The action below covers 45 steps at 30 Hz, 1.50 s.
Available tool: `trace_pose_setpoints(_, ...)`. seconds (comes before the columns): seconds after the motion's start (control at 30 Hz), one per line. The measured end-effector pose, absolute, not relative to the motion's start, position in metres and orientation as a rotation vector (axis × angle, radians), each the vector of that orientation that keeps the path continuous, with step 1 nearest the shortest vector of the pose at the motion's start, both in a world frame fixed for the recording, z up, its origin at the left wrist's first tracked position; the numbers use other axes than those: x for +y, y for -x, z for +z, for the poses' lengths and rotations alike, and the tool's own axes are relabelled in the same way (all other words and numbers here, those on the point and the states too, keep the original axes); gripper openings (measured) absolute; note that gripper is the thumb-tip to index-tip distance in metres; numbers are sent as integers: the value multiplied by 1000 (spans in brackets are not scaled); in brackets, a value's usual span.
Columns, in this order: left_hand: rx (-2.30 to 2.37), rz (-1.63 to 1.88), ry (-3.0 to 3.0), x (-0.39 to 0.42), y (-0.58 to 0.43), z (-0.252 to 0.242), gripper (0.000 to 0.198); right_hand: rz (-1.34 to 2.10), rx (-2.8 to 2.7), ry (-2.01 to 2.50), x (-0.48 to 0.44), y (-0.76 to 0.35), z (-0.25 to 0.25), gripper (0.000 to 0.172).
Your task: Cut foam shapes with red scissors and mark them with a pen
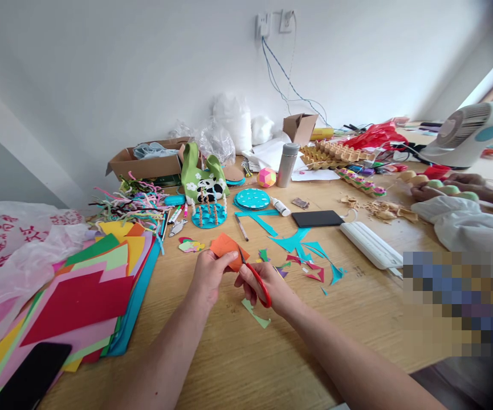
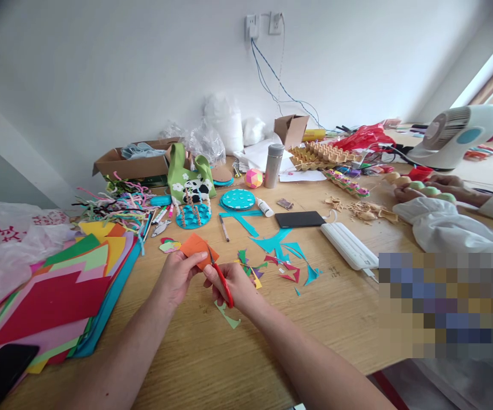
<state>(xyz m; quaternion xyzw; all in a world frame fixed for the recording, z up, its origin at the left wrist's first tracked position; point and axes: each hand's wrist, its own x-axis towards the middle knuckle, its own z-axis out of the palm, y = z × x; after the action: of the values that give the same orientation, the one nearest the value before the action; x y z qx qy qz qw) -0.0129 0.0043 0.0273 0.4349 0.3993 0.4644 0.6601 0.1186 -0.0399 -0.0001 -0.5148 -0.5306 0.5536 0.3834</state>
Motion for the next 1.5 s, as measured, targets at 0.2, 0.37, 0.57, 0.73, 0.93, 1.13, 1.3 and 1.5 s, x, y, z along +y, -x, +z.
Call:
trace_pose_setpoints(0.2, 898, 1051, -973, 4, 14, 27, 20, 1424, -1337, 1309, -40, -118, -2, 67)
trace_pose_setpoints(0.37, 881, 1033, -963, 4, 15, 27, 20, 1431, -1332, 1310, -39, -118, -2, 65)
trace_pose_setpoints(0.57, 880, 1026, -960, 7, 16, 25, 21, 1427, -1334, 1325, -40, -117, -1, 66)
trace_pose_setpoints(0.73, 896, 1044, -970, 7, 16, 25, 21, 1408, -1358, 1323, -41, -118, 0, 66)
trace_pose_setpoints(0.93, 884, 1027, -976, 5, 15, 26, 20, 1406, -1354, 1323, -41, -119, 0, 63)
trace_pose_setpoints(1.13, 880, 1020, -990, 5, 14, 25, 19, 1399, -1346, 1334, -41, -118, 1, 65)
trace_pose_setpoints(1.3, 871, 1018, -996, 5, 14, 24, 20, 1401, -1343, 1323, -41, -117, -1, 65)
trace_pose_setpoints(1.5, 866, 1005, -1000, 5, 15, 23, 21, 1413, -1333, 1321, -41, -117, -1, 67)
